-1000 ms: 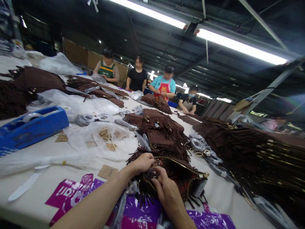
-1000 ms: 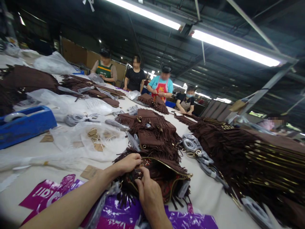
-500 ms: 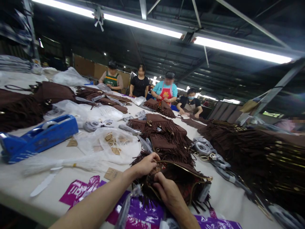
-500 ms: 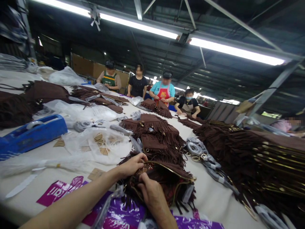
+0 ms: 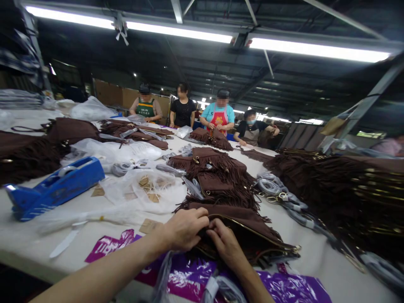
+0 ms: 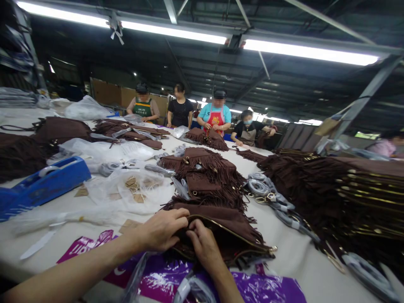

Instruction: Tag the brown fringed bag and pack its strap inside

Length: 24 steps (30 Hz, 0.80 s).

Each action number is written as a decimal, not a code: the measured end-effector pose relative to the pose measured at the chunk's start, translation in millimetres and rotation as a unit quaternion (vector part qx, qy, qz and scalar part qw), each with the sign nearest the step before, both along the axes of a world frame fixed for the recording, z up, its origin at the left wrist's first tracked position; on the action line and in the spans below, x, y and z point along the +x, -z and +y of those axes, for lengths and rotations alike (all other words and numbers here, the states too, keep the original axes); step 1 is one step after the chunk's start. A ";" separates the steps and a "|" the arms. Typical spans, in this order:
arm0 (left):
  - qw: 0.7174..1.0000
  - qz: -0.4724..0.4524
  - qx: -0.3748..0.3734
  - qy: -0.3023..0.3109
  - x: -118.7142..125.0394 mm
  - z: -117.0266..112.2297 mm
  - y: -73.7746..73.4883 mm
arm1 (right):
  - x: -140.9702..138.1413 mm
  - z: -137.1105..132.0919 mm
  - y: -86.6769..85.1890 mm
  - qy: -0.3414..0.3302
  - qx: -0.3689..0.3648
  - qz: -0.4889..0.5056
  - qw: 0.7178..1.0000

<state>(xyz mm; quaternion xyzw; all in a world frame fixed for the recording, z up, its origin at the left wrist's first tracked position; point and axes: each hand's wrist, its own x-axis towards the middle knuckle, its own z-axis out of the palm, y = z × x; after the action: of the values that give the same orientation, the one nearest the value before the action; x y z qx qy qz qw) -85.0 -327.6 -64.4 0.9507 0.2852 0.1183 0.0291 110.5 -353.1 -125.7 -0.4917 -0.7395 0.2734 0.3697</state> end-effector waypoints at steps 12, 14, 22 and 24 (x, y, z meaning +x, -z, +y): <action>0.979 0.015 -0.092 -0.179 25.6 -10.0 19.3 | -1.7 0.1 -5.3 0.003 -0.017 0.022 1.000; 0.976 0.001 -0.099 -0.194 31.0 -11.0 23.1 | -1.9 0.4 -4.6 0.002 -0.024 0.028 0.999; 0.934 -0.188 -0.274 -0.129 10.6 8.7 16.6 | 5.3 4.1 -7.7 0.005 -0.109 0.118 0.987; 0.918 -0.236 -0.298 -0.111 5.0 14.5 3.2 | 9.9 4.3 -19.6 0.005 -0.143 0.153 0.978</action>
<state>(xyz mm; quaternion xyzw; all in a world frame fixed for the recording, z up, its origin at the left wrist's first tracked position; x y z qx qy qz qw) -80.0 -313.1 -67.6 0.8048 0.3954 0.2513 0.3643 120.3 -348.7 -106.1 -0.4956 -0.6247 0.4466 0.4059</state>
